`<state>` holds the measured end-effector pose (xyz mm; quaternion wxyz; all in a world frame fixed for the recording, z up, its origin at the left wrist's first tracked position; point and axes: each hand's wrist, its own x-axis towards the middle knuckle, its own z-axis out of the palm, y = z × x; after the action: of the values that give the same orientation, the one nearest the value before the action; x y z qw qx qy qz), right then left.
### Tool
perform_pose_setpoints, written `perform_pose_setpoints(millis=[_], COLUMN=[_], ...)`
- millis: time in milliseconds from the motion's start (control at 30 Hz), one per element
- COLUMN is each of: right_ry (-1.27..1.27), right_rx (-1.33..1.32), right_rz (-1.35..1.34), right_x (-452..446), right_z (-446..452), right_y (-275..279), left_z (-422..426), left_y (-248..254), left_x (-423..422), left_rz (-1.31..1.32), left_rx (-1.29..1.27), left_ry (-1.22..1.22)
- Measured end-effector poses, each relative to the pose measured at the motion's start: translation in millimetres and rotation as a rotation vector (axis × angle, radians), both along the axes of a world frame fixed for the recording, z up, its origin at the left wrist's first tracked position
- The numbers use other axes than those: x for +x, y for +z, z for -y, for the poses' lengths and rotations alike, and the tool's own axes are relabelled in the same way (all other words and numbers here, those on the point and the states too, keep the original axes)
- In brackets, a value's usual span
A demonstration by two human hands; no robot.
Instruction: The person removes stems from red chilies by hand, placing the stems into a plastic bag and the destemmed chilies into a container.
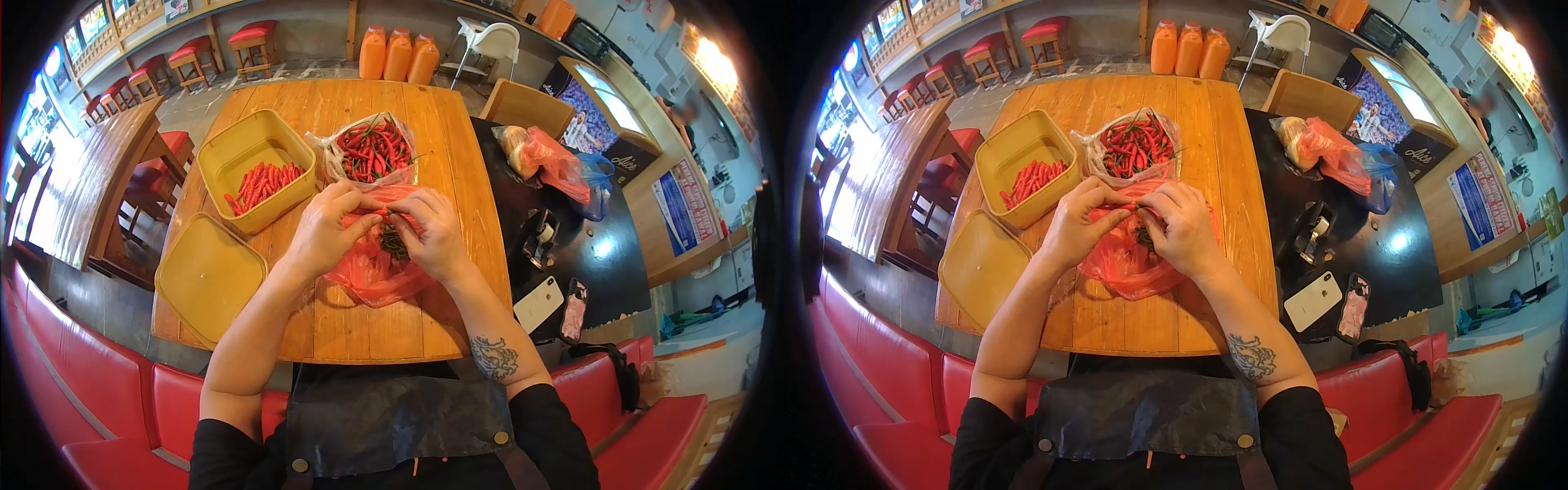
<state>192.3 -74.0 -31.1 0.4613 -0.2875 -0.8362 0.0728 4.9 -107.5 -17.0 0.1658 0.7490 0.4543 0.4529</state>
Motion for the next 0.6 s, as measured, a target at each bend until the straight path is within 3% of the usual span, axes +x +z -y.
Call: perform_pose_setpoints(millis=[600], right_ry=[-0.013], right_rx=[0.013], right_rz=[-0.008], right_x=[1], right_z=[-4], right_y=[-3], left_z=[3], left_y=[-6], left_x=[11], left_rz=[-0.153], left_rx=[0.162], left_ry=[0.151])
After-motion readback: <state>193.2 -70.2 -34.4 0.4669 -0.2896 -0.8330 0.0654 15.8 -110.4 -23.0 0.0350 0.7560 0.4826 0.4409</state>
